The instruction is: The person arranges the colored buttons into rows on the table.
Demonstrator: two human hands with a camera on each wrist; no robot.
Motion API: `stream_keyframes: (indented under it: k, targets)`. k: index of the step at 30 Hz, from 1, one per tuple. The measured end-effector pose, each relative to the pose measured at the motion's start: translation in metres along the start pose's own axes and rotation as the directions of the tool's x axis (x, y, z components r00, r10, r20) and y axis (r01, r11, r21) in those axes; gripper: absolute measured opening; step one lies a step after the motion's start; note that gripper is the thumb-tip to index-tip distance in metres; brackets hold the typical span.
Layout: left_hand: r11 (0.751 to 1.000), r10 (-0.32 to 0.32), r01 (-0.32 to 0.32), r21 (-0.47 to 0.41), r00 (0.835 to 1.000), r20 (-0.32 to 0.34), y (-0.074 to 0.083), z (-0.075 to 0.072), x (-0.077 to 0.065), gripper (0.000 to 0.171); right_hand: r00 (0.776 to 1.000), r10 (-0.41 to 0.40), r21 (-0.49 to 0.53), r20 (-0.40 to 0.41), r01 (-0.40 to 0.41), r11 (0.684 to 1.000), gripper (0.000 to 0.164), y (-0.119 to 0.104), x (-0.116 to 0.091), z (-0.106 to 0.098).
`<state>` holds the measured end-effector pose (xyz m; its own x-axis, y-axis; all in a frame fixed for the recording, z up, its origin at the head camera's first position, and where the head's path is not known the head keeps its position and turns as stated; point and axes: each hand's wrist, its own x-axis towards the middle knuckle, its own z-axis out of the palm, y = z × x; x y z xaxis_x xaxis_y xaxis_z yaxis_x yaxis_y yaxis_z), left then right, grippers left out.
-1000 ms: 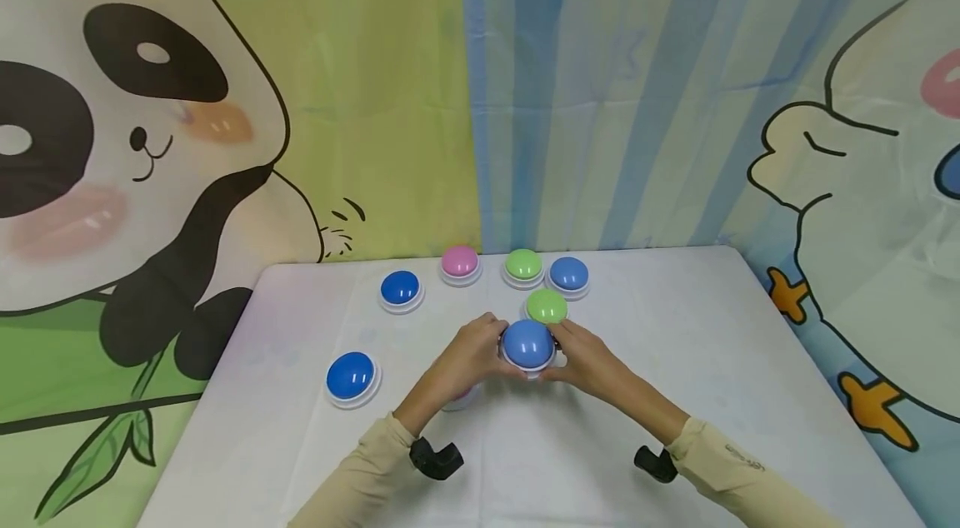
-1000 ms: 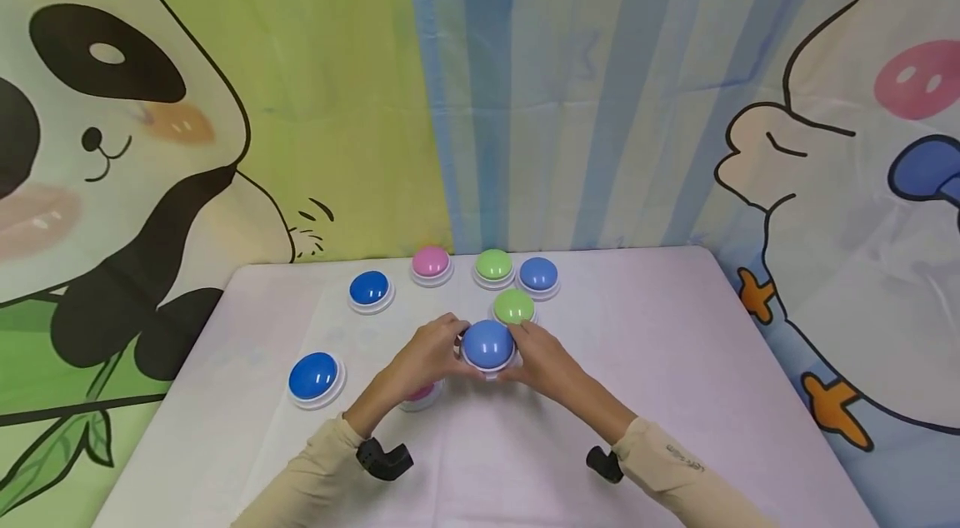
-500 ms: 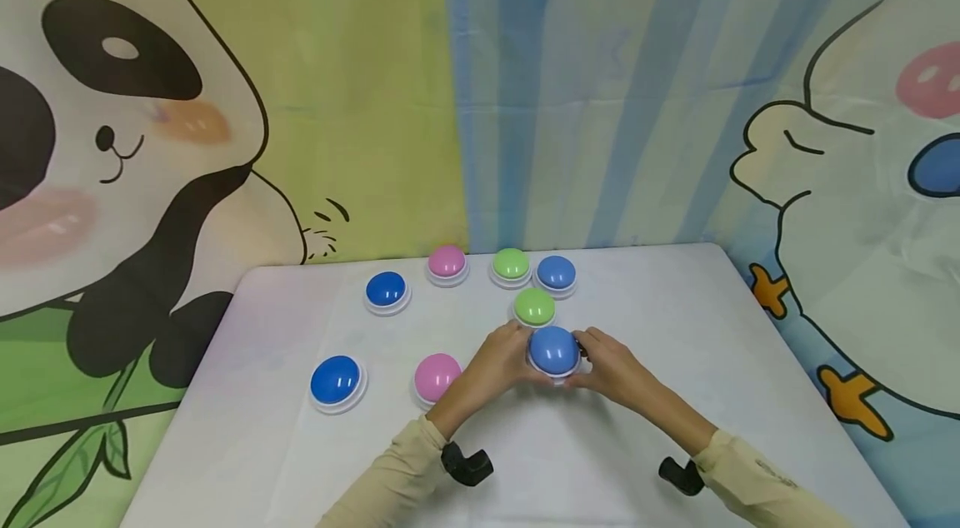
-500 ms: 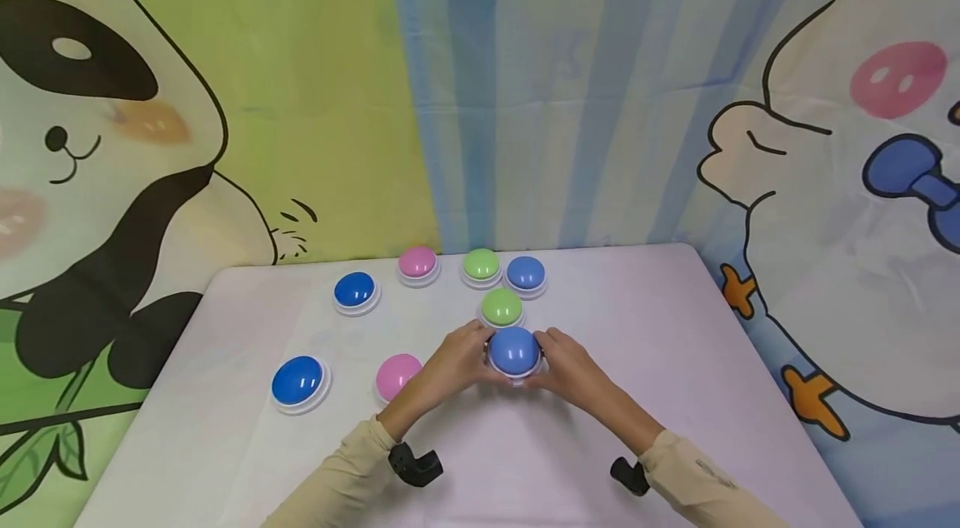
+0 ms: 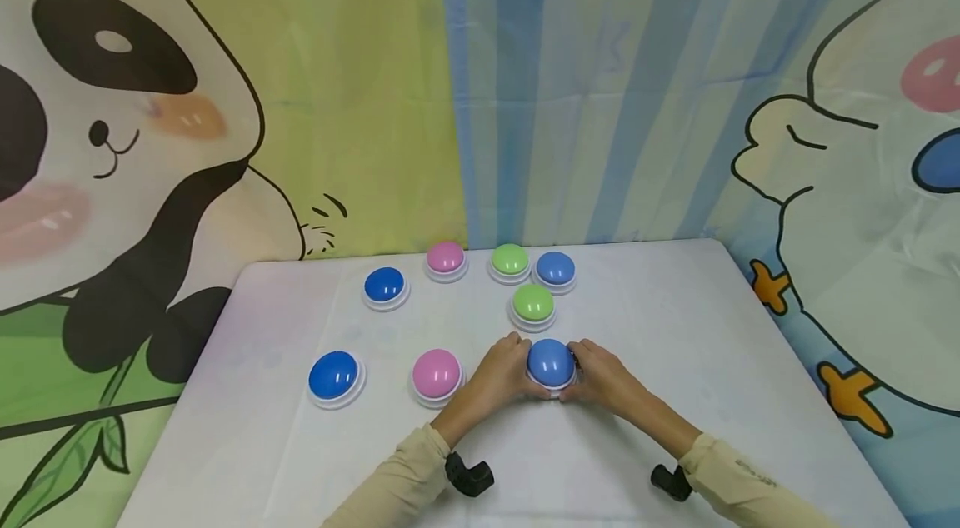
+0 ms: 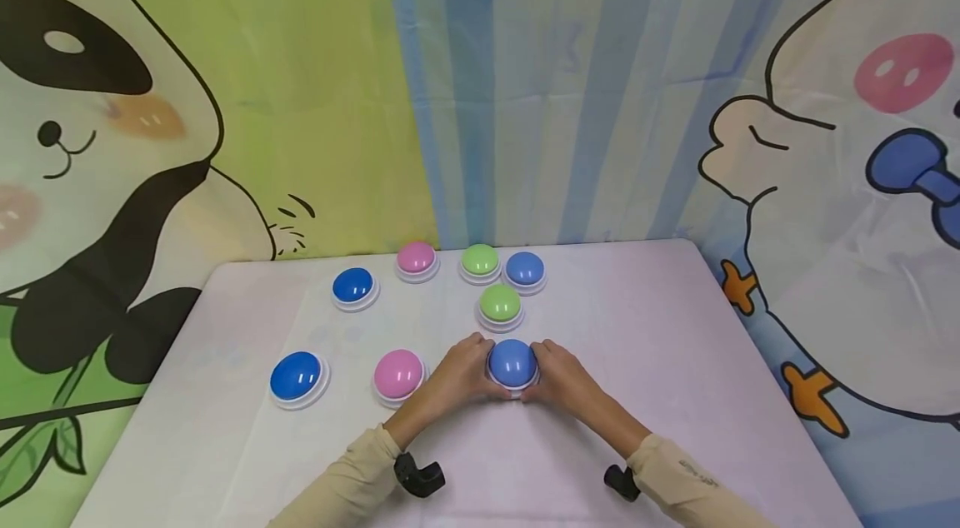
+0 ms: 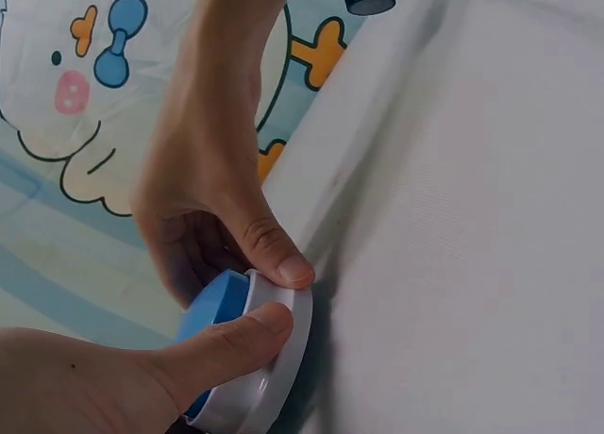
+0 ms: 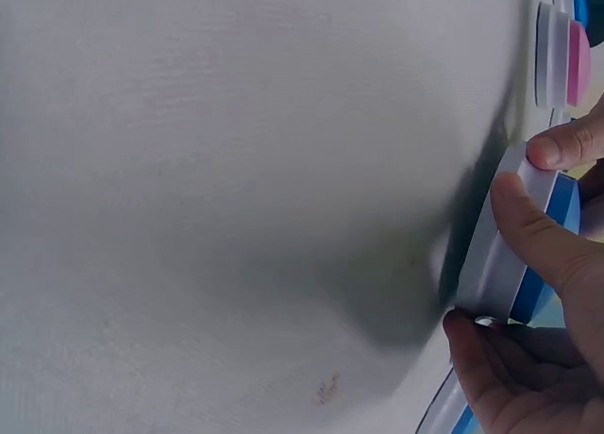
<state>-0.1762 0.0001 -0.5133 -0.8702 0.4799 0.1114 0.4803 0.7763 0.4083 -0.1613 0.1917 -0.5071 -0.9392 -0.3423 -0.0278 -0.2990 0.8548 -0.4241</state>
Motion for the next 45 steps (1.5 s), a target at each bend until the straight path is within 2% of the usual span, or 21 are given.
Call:
stream_keyframes:
  k: [7, 10, 15, 27, 35, 39, 41, 45]
  targets:
    - [1.000, 0.000, 0.000, 0.016, 1.000, -0.022, -0.004, 0.016, -0.001, 0.078, 0.996, -0.086, -0.050, 0.000, 0.086, 0.995, 0.068, 0.005, 0.000, 0.005]
    - [1.000, 0.003, -0.002, 0.016, 0.999, -0.032, -0.003, 0.019, -0.001, 0.078, 0.997, -0.079, -0.034, 0.009, 0.079, 0.996, 0.068, 0.005, 0.000, 0.002]
    - [0.996, 0.018, -0.014, 0.087, 0.999, -0.049, -0.001, 0.019, 0.000, 0.079, 0.998, -0.058, -0.011, 0.020, 0.058, 0.998, 0.071, 0.005, 0.001, 0.000]
    - [0.995, 0.009, -0.009, 0.104, 1.000, 0.000, -0.002, 0.014, 0.000, 0.082, 0.997, -0.031, 0.031, 0.076, 0.029, 0.999, 0.075, 0.002, 0.006, 0.000]
    - [0.981, 0.013, -0.012, 0.193, 1.000, -0.007, 0.005, 0.015, 0.002, 0.083, 0.995, -0.025, -0.007, 0.100, 0.026, 1.000, 0.073, 0.001, 0.002, -0.005]
    - [0.978, -0.002, 0.005, 0.208, 1.000, -0.018, 0.005, 0.008, -0.005, 0.093, 0.988, 0.007, -0.004, 0.155, -0.007, 1.000, 0.083, -0.004, 0.000, -0.018]
    - [0.981, -0.005, 0.012, 0.193, 0.999, -0.037, 0.004, 0.000, -0.010, 0.096, 0.987, 0.042, -0.018, 0.153, -0.040, 0.999, 0.084, -0.006, -0.001, -0.026]
    - [0.992, -0.002, 0.012, 0.125, 0.997, -0.081, -0.003, -0.021, -0.015, 0.090, 0.998, 0.043, -0.027, 0.051, -0.042, 0.999, 0.071, -0.005, 0.002, -0.040]
